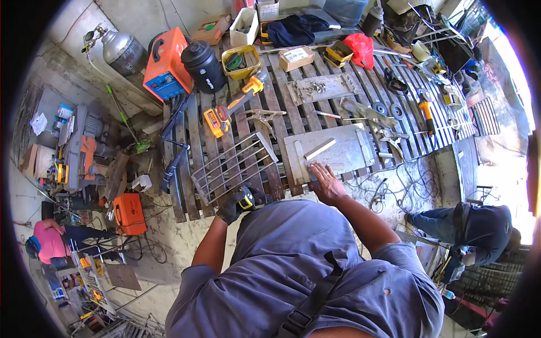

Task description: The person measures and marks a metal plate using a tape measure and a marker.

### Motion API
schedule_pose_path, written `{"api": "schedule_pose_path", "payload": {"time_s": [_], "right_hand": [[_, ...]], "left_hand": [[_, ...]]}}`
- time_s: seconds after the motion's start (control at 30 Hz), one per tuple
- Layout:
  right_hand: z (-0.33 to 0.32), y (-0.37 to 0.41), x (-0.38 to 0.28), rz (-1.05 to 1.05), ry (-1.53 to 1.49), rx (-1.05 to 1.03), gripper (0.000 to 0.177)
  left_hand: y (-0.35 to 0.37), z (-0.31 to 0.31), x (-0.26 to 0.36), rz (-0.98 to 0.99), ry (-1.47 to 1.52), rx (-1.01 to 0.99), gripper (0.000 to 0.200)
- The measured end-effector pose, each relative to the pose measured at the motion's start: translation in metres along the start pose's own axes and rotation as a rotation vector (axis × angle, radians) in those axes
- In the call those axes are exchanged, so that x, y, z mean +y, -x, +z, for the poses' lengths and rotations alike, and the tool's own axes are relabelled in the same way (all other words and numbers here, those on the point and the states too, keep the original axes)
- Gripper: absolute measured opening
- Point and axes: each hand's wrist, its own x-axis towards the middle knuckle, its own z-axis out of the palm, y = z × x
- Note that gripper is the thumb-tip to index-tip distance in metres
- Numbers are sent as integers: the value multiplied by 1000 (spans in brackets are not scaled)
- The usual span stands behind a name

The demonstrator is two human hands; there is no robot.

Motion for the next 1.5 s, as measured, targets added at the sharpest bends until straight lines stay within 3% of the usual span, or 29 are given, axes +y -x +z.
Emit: {"api": "schedule_pose_path", "payload": {"time_s": [0.13, 0.23, 0.27, 0.33, 0.43, 0.5, 0.63, 0.73, 0.83, 0.87, 0.97, 1.17, 1.3, 1.33, 1.4, 1.43, 1.47, 1.5], "right_hand": [[-5, 0, -2, 19, -3, 24, 76], [-16, -5, -10, 84, -27, 116, 72], [-19, -10, -13, 145, -87, 145, 70], [-27, -23, -25, 271, -253, 222, 58], [-46, -45, -40, 373, -575, 156, 53], [-52, -51, -39, 396, -556, 230, 48], [-47, -41, -10, 512, -448, 269, 42], [-49, -18, 15, 713, -342, 138, 37], [-45, -8, 34, 776, -559, 35, 39], [-17, -6, 58, 822, -793, 124, 41], [-18, -14, 57, 971, -1017, 223, 43], [-7, -20, 55, 878, -585, 201, 47], [-31, -17, 37, 886, -975, 72, 59], [-38, -16, 23, 700, -1056, 128, 67], [-60, -10, -13, 321, -1198, 240, 88], [-84, -7, -33, 324, -1460, 126, 101], [-76, -4, -39, 391, -1567, 242, 92], [-68, -2, -43, 456, -1670, 366, 83]], "left_hand": [[0, 1, 1, 4, 86, -17, 65], [-20, -20, -16, -74, -215, 222, 57], [-12, 29, 8, 49, -478, 300, 40], [-21, 86, 32, 150, -505, 217, 35], [-50, 157, 53, 337, -535, 63, 33], [-87, 166, 47, 341, -633, -39, 39], [-130, 183, 26, 310, -880, -121, 48], [-144, 190, 12, 132, -734, -133, 43], [-154, 196, 8, 47, -671, -171, 39], [-158, 194, 8, 53, -685, -187, 39], [-160, 202, 20, 6, -685, -186, 38], [-165, 190, 37, -77, -637, -129, 35], [-171, 189, 39, -86, -577, -19, 42], [-175, 191, 37, -29, -674, -55, 47], [-180, 204, 35, -143, -629, -189, 52], [-181, 214, 37, -197, -606, -258, 55], [-179, 231, 46, -241, -731, -451, 61], [-196, 223, 32, 49, -999, -629, 56]]}}
